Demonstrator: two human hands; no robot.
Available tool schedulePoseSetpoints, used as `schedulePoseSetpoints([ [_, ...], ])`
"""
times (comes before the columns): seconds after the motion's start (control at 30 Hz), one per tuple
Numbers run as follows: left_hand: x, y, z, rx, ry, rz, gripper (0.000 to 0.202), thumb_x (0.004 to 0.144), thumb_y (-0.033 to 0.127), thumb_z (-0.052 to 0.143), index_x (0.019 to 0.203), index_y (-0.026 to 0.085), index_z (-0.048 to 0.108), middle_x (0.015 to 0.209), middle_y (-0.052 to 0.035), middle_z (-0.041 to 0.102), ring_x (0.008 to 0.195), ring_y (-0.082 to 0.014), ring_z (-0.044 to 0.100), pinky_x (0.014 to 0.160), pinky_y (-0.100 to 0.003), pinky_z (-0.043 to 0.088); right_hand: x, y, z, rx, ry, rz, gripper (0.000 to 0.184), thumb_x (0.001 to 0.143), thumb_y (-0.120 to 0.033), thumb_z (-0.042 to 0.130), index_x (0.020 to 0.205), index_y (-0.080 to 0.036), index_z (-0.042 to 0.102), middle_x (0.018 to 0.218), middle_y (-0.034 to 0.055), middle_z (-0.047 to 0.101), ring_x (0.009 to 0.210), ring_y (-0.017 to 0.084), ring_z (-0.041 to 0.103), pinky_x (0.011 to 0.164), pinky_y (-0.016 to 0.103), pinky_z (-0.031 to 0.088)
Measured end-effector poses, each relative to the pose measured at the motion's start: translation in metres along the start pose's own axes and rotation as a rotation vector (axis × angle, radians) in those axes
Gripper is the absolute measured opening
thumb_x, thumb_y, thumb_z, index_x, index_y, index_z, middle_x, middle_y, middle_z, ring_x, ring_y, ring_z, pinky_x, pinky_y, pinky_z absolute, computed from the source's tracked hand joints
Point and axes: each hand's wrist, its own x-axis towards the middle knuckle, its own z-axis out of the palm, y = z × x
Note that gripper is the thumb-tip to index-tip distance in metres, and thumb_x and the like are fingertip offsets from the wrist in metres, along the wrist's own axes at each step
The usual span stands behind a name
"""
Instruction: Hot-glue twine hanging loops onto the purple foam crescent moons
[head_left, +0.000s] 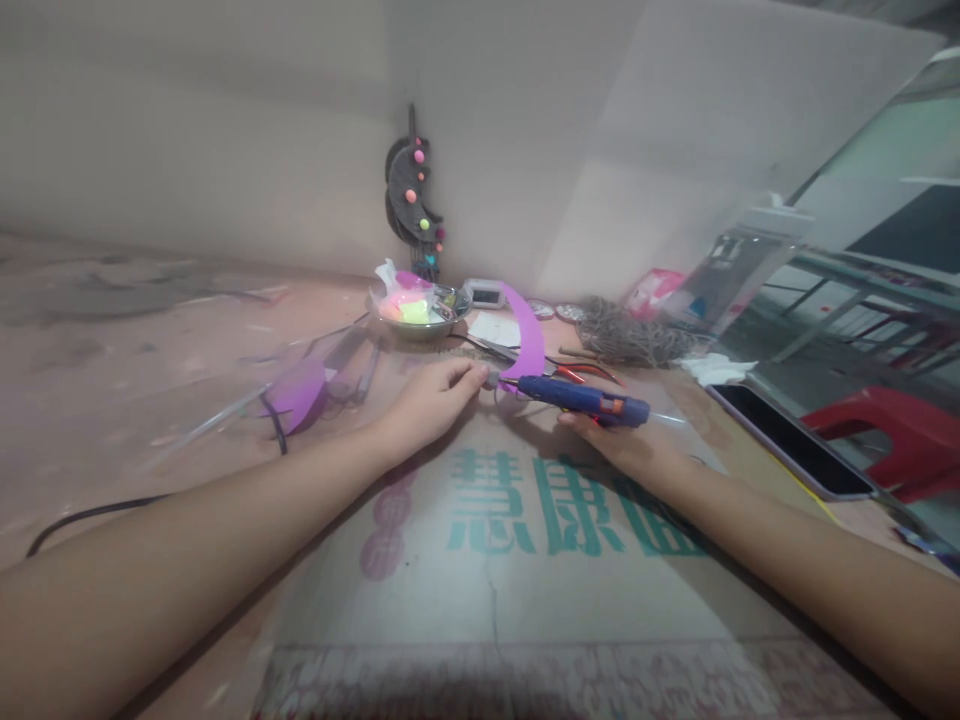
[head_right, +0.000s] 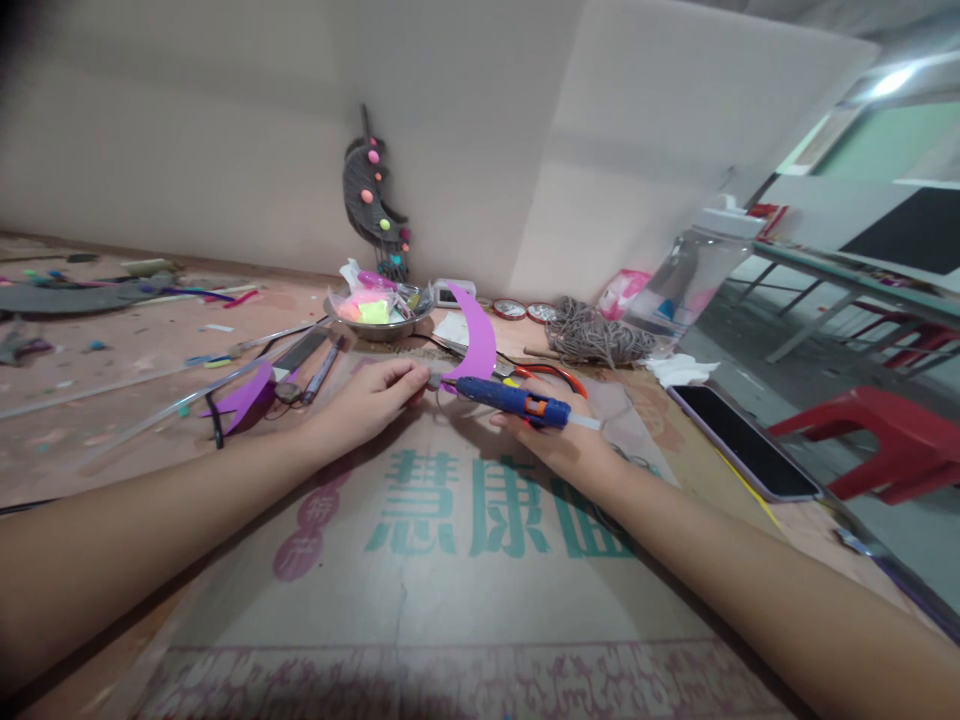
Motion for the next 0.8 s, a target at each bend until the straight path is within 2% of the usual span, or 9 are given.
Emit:
schedulePoseSetpoints([
  [0.27, -0.001, -0.001, 0.000, 0.021, -0.002, 0.009, 0.036, 0.093, 0.040, 0.040, 0.068, 0.017, 0.050, 0.066, 0.0024, 0.052, 0.065, -0.0134, 0.049, 0.063, -0.024, 0.034, -0.001, -0.008, 0.000, 0.047, 0.028, 0.042, 0.027, 0.076, -0.046, 0.068, 0.089, -0.023, 0.066, 0.090, 0.0070, 0.070, 0.090, 0.027, 0.065, 0.082, 0.044, 0.053],
  [0.47, 0.000, -0.002, 0.001, 0.044, -0.003, 0.022, 0.034, 0.093, 0.039, 0.040, 0.071, 0.017, 0.052, 0.069, 0.0016, 0.054, 0.068, -0.0139, 0.050, 0.064, -0.025, 0.035, -0.001, -0.011, 0.000, 0.025, 0.049, 0.077, 0.027, 0.074, -0.047, 0.068, 0.086, -0.023, 0.065, 0.086, 0.0056, 0.070, 0.084, 0.025, 0.065, 0.078, 0.041, 0.053],
  [0.63, 0.000, -0.001, 0.001, 0.057, -0.007, 0.051, 0.034, 0.093, 0.038, 0.039, 0.073, 0.017, 0.055, 0.074, 0.0001, 0.057, 0.073, -0.0153, 0.051, 0.065, -0.025, 0.035, 0.000, -0.007, -0.001, -0.026, 0.038, 0.045, 0.024, 0.076, -0.046, 0.067, 0.083, -0.023, 0.064, 0.088, 0.0055, 0.069, 0.086, 0.024, 0.064, 0.078, 0.038, 0.052],
  [0.8, -0.001, 0.001, -0.001, 0.039, 0.012, 0.021, 0.034, 0.093, 0.039, 0.038, 0.072, 0.016, 0.053, 0.073, 0.0004, 0.057, 0.070, -0.0147, 0.050, 0.064, -0.024, 0.034, 0.004, -0.024, -0.012, -0.036, 0.069, 0.113, 0.021, 0.080, -0.044, 0.061, 0.085, -0.024, 0.062, 0.083, 0.0028, 0.067, 0.076, 0.022, 0.064, 0.073, 0.037, 0.052],
])
